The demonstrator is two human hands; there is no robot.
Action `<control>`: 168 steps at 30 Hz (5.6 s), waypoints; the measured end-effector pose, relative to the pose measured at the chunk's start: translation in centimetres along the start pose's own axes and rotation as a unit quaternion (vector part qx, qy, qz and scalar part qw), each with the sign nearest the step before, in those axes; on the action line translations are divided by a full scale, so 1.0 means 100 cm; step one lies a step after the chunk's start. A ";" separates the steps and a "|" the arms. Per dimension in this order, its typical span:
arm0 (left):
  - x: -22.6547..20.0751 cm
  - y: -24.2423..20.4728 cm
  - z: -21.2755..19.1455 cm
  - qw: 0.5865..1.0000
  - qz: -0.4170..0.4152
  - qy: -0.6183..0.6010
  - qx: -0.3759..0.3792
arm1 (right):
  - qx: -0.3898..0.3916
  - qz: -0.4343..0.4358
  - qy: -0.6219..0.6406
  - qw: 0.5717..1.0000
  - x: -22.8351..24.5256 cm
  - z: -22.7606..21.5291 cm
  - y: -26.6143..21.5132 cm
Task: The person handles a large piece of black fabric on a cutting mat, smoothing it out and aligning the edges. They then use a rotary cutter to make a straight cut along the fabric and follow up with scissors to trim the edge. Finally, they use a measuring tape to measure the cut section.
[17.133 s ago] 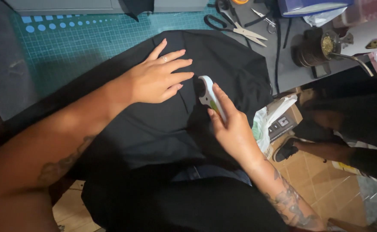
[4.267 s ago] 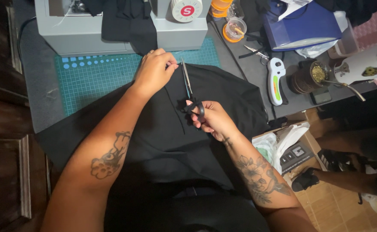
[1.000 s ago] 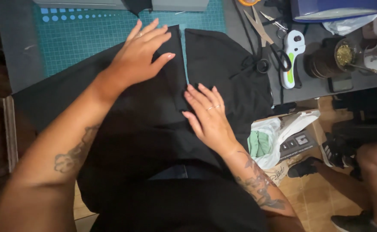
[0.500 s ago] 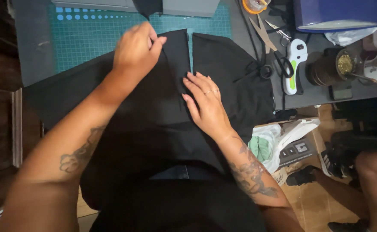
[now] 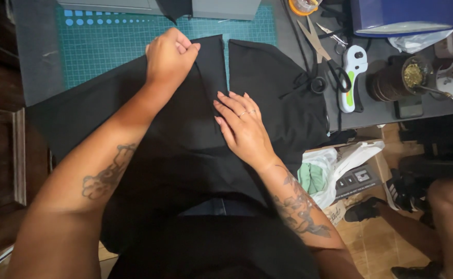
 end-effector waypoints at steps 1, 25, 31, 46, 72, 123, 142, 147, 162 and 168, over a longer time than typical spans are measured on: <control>0.001 0.000 0.000 1.000 0.009 -0.011 -0.012 | 0.001 0.000 -0.002 1.000 0.000 -0.001 0.000; -0.009 -0.009 -0.009 0.999 0.046 0.005 0.002 | 0.106 0.040 -0.045 0.993 -0.046 0.021 0.050; -0.019 -0.012 -0.016 0.999 0.041 -0.019 0.005 | 0.073 0.025 -0.033 0.996 -0.053 0.020 0.056; -0.025 -0.011 -0.025 0.995 0.036 -0.088 0.004 | 0.088 0.125 0.228 0.962 -0.114 0.046 0.148; -0.035 -0.012 -0.031 0.991 0.095 -0.087 0.026 | 0.103 0.121 0.305 0.939 -0.121 0.044 0.143; -0.067 -0.078 -0.030 0.826 0.405 0.127 0.371 | 0.026 -0.045 0.134 0.990 -0.135 0.052 0.136; -0.097 -0.158 -0.043 0.889 0.409 0.075 0.192 | 0.015 -0.007 0.160 0.987 -0.136 0.064 0.133; -0.106 -0.161 -0.030 0.867 0.464 0.126 0.133 | 0.008 0.000 0.158 0.987 -0.136 0.066 0.135; -0.104 -0.162 -0.025 0.869 0.465 0.099 0.137 | 0.002 0.000 0.161 0.987 -0.136 0.067 0.134; -0.109 -0.165 -0.030 0.887 0.425 0.055 0.170 | 0.004 -0.003 0.153 0.988 -0.137 0.068 0.133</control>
Point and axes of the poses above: each hand's wrist, its own y-axis towards the middle knuckle, its own z-axis out of the palm, x = y × z, the point moved 2 cm from there along y, towards the middle knuckle, and after that the axes turned 13 degrees about -y, right-handed, at the moved point
